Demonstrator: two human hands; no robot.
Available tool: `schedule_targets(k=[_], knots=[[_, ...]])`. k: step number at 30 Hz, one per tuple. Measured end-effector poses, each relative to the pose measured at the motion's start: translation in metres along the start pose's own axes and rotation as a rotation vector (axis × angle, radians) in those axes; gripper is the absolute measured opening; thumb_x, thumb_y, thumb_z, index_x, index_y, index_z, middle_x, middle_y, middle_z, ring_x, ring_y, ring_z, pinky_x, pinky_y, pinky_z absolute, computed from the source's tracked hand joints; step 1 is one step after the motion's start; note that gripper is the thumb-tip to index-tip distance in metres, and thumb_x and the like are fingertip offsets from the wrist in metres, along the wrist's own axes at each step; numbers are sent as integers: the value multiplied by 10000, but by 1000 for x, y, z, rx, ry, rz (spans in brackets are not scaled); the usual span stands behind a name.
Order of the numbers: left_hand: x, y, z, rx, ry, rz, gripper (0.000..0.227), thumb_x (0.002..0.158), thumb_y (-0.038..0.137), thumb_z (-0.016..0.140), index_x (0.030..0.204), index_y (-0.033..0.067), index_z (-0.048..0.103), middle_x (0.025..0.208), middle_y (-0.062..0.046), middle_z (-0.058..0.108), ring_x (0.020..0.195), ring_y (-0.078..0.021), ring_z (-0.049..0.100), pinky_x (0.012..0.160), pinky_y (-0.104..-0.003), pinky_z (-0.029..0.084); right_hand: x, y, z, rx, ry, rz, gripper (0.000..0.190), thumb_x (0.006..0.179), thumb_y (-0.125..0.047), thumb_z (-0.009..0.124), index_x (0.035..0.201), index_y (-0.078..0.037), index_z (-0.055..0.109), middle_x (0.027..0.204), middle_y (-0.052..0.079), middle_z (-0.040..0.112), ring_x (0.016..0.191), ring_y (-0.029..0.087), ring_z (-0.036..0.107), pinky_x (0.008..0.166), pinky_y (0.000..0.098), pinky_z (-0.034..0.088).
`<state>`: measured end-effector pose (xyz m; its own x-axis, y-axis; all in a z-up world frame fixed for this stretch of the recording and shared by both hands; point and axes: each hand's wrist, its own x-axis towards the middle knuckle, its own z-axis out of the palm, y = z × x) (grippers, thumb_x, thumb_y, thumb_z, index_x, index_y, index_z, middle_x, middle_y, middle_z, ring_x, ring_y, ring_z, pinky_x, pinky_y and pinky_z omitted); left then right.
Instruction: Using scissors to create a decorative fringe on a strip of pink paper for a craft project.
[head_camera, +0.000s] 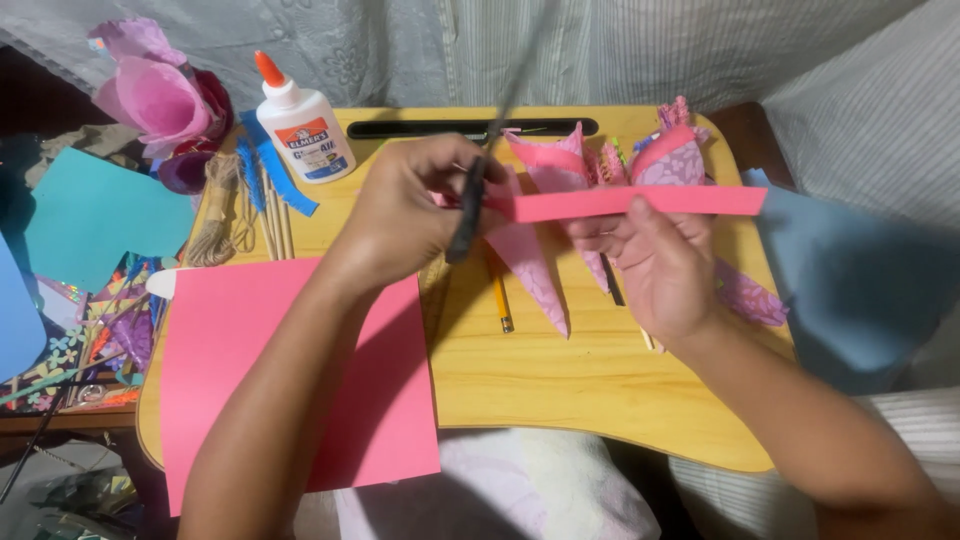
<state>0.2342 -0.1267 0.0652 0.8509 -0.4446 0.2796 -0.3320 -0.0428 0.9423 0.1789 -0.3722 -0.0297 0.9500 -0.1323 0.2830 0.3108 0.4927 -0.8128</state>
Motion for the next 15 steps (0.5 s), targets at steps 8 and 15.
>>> schedule_targets(k=[8, 15], knots=[[7, -23, 13, -255, 65, 24, 366, 701, 11, 917, 1017, 28, 731, 659, -60, 697, 572, -76, 640, 513, -172, 529, -5, 3, 17, -4, -40, -70, 304, 962, -238, 648, 1097, 32, 675, 1002, 270, 740, 971, 345, 772, 846, 414, 670], [6, -21, 55, -315, -29, -19, 352, 685, -38, 897, 986, 23, 724, 576, -67, 648, 473, -130, 660, 441, -203, 520, -7, 1, 19, -209, 56, -15, 156, 948, -146, 701, 1007, -2, 682, 1022, 81, 651, 618, 75, 555, 468, 183, 408]])
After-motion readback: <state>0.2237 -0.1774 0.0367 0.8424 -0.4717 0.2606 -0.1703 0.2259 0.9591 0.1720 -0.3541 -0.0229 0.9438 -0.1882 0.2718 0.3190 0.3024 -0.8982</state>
